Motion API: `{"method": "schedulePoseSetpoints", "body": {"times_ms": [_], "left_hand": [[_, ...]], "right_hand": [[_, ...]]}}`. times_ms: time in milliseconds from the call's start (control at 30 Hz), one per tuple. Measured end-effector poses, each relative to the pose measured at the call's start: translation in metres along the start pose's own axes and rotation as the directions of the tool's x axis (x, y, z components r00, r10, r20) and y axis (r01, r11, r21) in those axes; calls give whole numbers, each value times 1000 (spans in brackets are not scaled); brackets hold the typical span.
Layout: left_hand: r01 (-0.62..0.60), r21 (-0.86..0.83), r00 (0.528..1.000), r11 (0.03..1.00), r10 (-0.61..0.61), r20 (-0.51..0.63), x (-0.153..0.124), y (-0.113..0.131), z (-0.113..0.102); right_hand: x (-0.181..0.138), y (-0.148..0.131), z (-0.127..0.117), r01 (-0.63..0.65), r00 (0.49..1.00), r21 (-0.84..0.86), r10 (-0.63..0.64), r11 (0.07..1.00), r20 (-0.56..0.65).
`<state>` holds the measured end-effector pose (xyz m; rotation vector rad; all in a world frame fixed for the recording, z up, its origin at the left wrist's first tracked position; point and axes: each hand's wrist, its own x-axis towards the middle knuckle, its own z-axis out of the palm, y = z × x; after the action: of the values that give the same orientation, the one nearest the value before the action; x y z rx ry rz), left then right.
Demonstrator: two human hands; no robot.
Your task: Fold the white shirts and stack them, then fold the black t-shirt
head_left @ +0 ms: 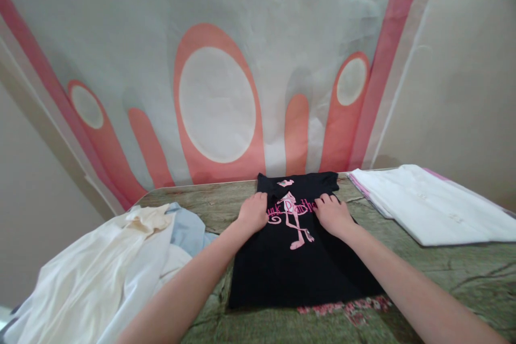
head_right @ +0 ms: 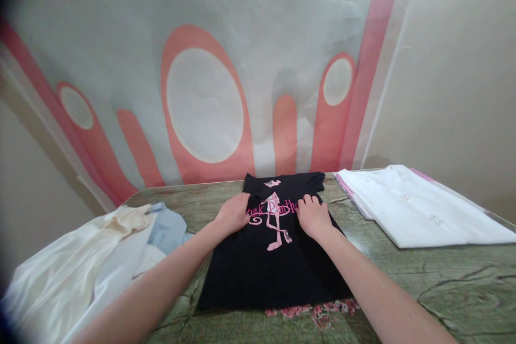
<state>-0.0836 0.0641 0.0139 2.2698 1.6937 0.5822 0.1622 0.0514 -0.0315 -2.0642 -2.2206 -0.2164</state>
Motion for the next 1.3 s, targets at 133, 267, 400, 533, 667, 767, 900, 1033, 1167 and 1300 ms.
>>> {"method": "schedulePoseSetpoints", "body": {"times_ms": [133, 267, 400, 533, 667, 767, 900, 1033, 1167, 1300], "left_hand": [[111, -144, 992, 983, -119, -45, 43, -2, 20], [267, -372, 944, 889, -318, -82, 65, -36, 8], [379, -598, 887, 706, -461, 18, 59, -68, -9], [428, -718, 865, 550, -479, 148, 32, -78, -13], [405, -745, 870, 530, -474, 136, -1, -76, -9], [367, -716, 890, 594, -448, 85, -17, -78, -7], [293, -462, 932, 837, -357, -56, -18, -84, -8], [224, -224, 944, 949, -268, -191, -11, -84, -5], [210, -283, 946, 936, -268, -181, -10, -81, -3], [231, -409, 947, 883, -300, -112, -13, -80, -5]], "right_hand": [[-1, 2, 2, 15, 1000, -19, -15, 1000, -7], [-1, 3, 4, 15, 1000, -23, -15, 1000, 7], [0, 1, 7, 24, 1000, 3, -24, 1000, 1], [6, 9, 9, 22, 1000, 186, -21, 982, -7], [21, 43, 3, 10, 998, 461, -38, 887, 51], [27, 77, -1, -106, 994, 502, 80, 859, 73], [26, 104, 6, -277, 961, 556, 229, 784, 157], [27, 108, 24, -392, 920, 609, 305, 689, 247], [35, 106, 34, -443, 896, 613, 331, 654, 295], [47, 106, 32, -431, 902, 566, 331, 703, 275]]}}
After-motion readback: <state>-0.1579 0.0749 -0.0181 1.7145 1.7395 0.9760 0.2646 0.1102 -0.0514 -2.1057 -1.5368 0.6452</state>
